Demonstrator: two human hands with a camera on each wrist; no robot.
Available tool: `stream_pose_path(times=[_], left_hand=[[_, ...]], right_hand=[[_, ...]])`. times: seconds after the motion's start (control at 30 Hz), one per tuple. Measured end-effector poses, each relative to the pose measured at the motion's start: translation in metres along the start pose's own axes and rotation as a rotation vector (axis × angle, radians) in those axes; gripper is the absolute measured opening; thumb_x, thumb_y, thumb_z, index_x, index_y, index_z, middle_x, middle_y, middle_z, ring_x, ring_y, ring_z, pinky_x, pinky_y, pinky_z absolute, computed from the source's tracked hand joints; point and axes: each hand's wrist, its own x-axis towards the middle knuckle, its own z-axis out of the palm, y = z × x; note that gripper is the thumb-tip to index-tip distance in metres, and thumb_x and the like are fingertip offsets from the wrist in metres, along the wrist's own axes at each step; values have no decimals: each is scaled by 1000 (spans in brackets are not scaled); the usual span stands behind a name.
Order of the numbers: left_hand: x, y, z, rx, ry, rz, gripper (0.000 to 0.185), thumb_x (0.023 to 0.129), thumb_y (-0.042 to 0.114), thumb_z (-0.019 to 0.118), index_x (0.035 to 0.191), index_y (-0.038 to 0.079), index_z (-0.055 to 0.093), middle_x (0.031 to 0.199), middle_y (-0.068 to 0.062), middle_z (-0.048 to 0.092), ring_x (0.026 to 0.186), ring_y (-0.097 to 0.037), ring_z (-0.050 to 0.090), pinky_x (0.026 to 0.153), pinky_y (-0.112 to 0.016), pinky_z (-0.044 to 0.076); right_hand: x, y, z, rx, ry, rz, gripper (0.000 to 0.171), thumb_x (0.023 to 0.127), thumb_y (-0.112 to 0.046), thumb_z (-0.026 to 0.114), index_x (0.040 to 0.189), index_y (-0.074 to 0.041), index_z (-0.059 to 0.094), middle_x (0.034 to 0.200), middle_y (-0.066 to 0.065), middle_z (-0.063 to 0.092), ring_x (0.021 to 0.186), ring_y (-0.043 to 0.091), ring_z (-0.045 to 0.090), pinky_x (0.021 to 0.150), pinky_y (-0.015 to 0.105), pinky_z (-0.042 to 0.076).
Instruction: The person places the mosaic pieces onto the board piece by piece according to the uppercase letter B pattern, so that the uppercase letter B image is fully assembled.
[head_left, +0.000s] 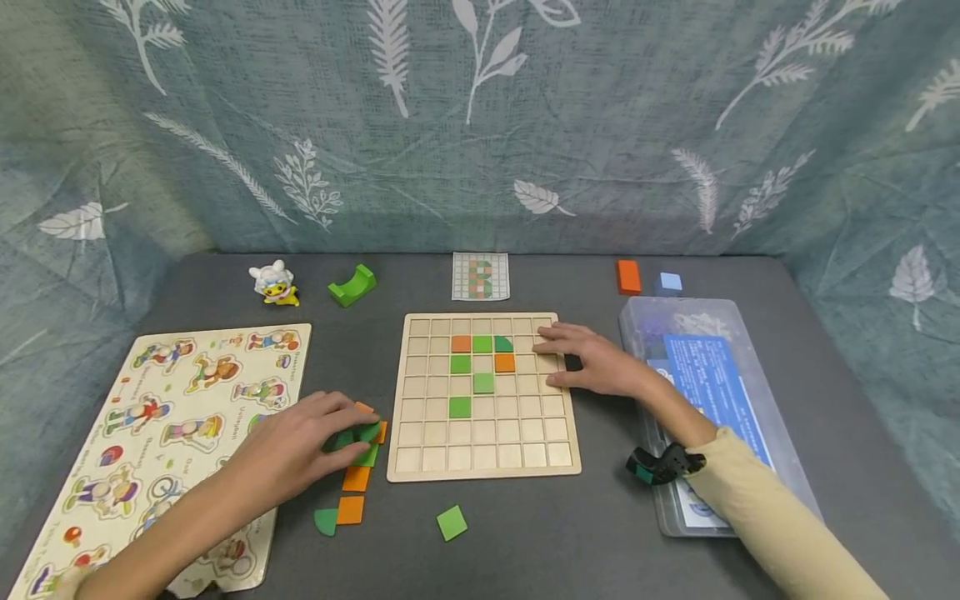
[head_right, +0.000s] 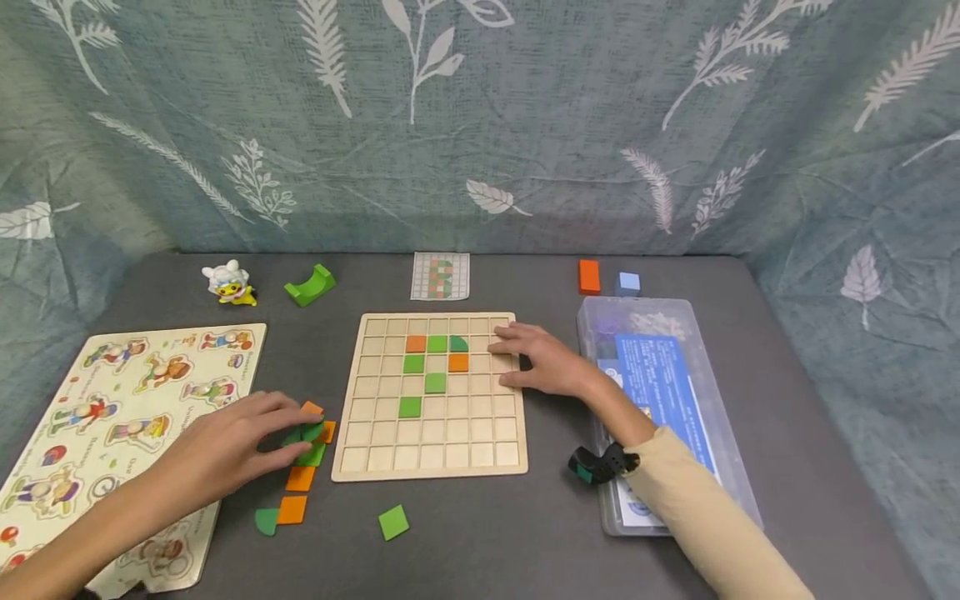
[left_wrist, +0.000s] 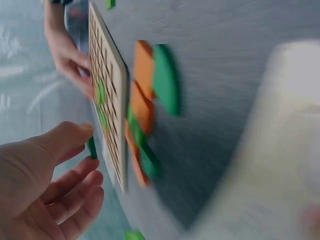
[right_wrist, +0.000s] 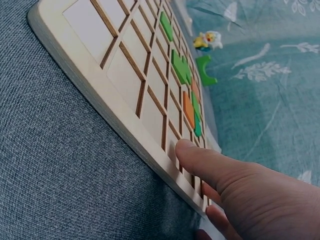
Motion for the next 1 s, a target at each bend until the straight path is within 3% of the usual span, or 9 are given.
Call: stream_pose_path(times=[0.23, 0.43, 0.63, 1.0], left_hand=[[66, 26, 20, -81, -124, 196, 33, 90, 28, 68, 124, 23, 67, 99, 4, 61, 73, -4, 45, 52, -16, 34], [102, 44, 33, -200, -190, 295, 29, 95, 25, 62, 123, 20, 67, 100, 2, 57, 76, -7, 46, 59, -18, 37], [121, 51, 47, -182, -212, 331, 23, 95, 23, 62, 117, 18, 68, 93, 1, 53, 69, -7, 41, 54, -17, 34], [136, 49, 61, -82, -142, 427, 19, 91, 17, 67, 109, 18, 72, 90, -3, 58, 67, -8, 41, 50, -14, 32]], right_hand=[[1, 1, 1, -12, 4, -21, 50, 90, -20, 69, 135, -3, 56, 152, 21, 39, 144, 42, 27, 114, 60, 24], [1, 0, 2, -15, 15, -19, 49, 89, -19, 70, 133, -2, 58, 151, 21, 40, 144, 42, 28, 113, 60, 25], [0, 1, 1, -21, 9, -8, 50, 89, -20, 69, 134, -3, 57, 152, 20, 39, 144, 42, 28, 113, 61, 25], [0, -2, 1, -13, 3, -10, 50, 89, -20, 69, 135, -3, 57, 152, 20, 39, 144, 42, 27, 113, 61, 25]])
